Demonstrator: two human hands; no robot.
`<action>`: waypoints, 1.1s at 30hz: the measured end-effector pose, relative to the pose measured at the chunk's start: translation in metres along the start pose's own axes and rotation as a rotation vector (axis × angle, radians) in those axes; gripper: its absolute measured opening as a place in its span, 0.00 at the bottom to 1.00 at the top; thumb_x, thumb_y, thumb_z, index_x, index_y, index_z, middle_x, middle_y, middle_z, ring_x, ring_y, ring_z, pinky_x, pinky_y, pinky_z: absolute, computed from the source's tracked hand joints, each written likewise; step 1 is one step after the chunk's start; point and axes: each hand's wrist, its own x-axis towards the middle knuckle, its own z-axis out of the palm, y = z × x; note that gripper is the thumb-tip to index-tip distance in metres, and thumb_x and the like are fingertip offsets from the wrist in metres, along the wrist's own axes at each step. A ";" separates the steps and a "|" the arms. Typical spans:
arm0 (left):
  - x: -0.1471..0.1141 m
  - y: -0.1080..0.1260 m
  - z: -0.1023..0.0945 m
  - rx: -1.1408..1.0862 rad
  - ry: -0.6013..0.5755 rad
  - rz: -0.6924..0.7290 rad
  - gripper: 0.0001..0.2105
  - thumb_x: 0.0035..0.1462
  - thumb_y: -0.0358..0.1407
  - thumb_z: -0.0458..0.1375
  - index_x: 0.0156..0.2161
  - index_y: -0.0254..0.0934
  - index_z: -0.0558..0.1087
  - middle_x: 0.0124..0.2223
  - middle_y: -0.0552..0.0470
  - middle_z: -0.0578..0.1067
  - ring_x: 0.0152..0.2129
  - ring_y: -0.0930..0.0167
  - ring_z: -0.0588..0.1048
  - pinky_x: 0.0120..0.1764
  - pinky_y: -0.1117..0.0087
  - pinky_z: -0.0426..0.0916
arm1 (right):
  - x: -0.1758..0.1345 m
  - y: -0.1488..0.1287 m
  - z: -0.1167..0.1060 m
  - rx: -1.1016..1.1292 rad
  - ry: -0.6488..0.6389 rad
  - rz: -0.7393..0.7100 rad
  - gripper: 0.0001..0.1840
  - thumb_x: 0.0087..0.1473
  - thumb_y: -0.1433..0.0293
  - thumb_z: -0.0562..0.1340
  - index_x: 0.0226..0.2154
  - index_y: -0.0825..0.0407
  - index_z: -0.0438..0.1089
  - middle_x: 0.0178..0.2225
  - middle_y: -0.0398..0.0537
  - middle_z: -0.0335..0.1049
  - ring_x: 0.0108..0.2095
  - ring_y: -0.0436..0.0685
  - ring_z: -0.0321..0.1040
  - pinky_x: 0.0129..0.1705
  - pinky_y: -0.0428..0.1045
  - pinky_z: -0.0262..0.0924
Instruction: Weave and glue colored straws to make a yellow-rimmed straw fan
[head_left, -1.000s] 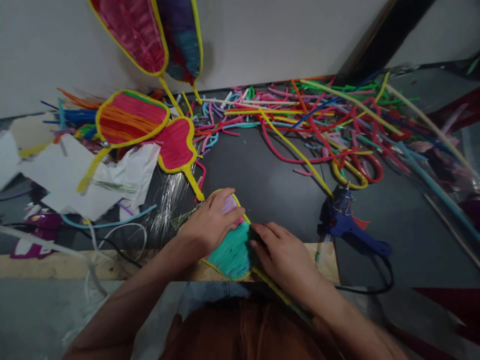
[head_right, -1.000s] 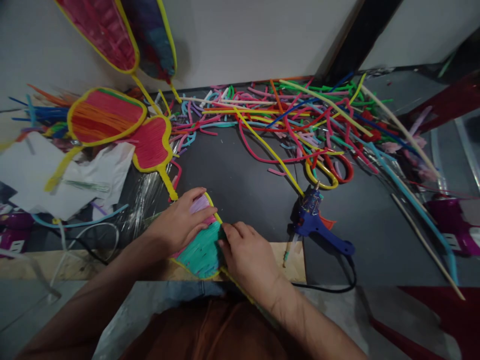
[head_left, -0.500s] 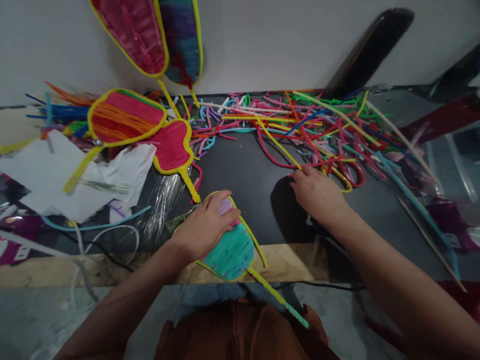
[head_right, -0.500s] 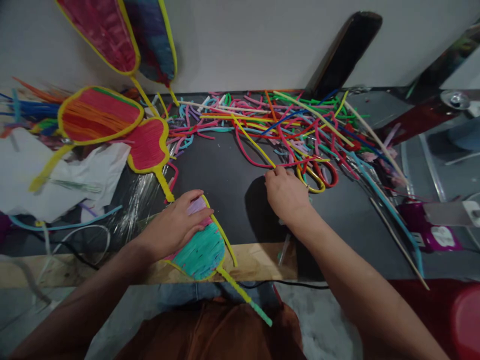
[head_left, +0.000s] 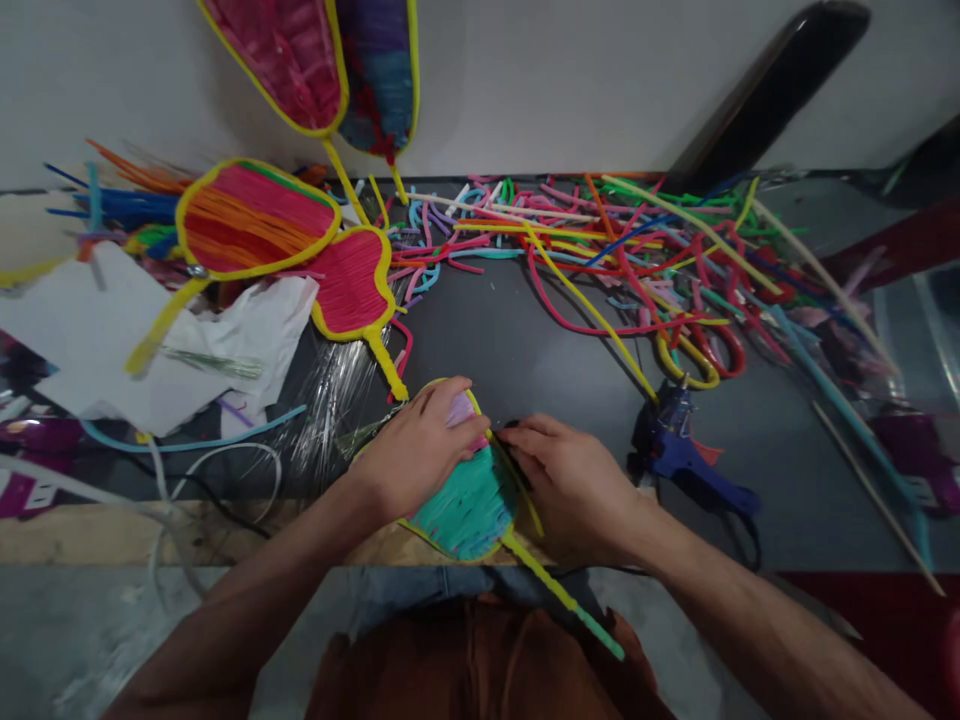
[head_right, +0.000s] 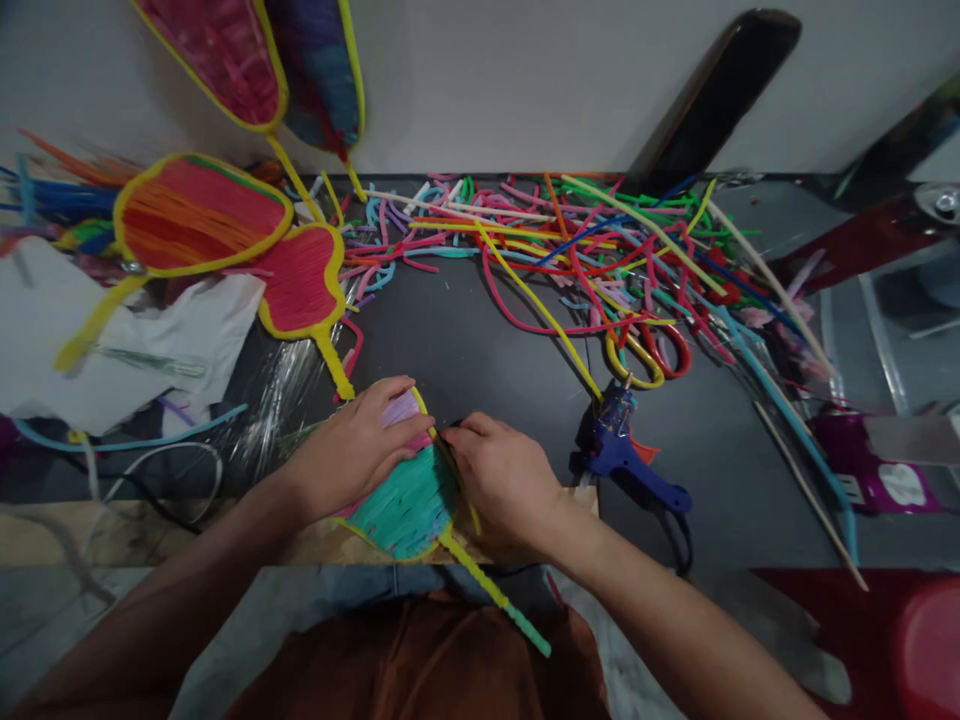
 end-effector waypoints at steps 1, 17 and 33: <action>0.000 0.000 0.000 0.004 0.003 0.004 0.11 0.63 0.36 0.53 0.48 0.41 0.73 0.59 0.42 0.59 0.55 0.56 0.63 0.52 0.55 0.64 | -0.002 -0.003 0.002 0.010 -0.002 0.007 0.17 0.62 0.74 0.50 0.47 0.52 0.71 0.42 0.50 0.72 0.42 0.54 0.69 0.43 0.46 0.63; -0.001 -0.004 0.005 -0.029 0.025 -0.008 0.22 0.60 0.33 0.55 0.59 0.34 0.61 0.58 0.39 0.60 0.55 0.58 0.63 0.55 0.57 0.63 | -0.007 -0.004 0.021 -0.027 0.102 0.057 0.18 0.61 0.70 0.54 0.52 0.47 0.70 0.44 0.48 0.73 0.43 0.58 0.67 0.41 0.50 0.63; 0.003 -0.004 -0.003 -0.025 -0.076 -0.045 0.19 0.58 0.32 0.55 0.55 0.38 0.67 0.59 0.40 0.59 0.56 0.57 0.62 0.54 0.56 0.63 | -0.007 -0.004 0.022 -0.071 0.115 0.046 0.18 0.60 0.70 0.55 0.51 0.44 0.70 0.43 0.46 0.73 0.42 0.58 0.66 0.35 0.50 0.62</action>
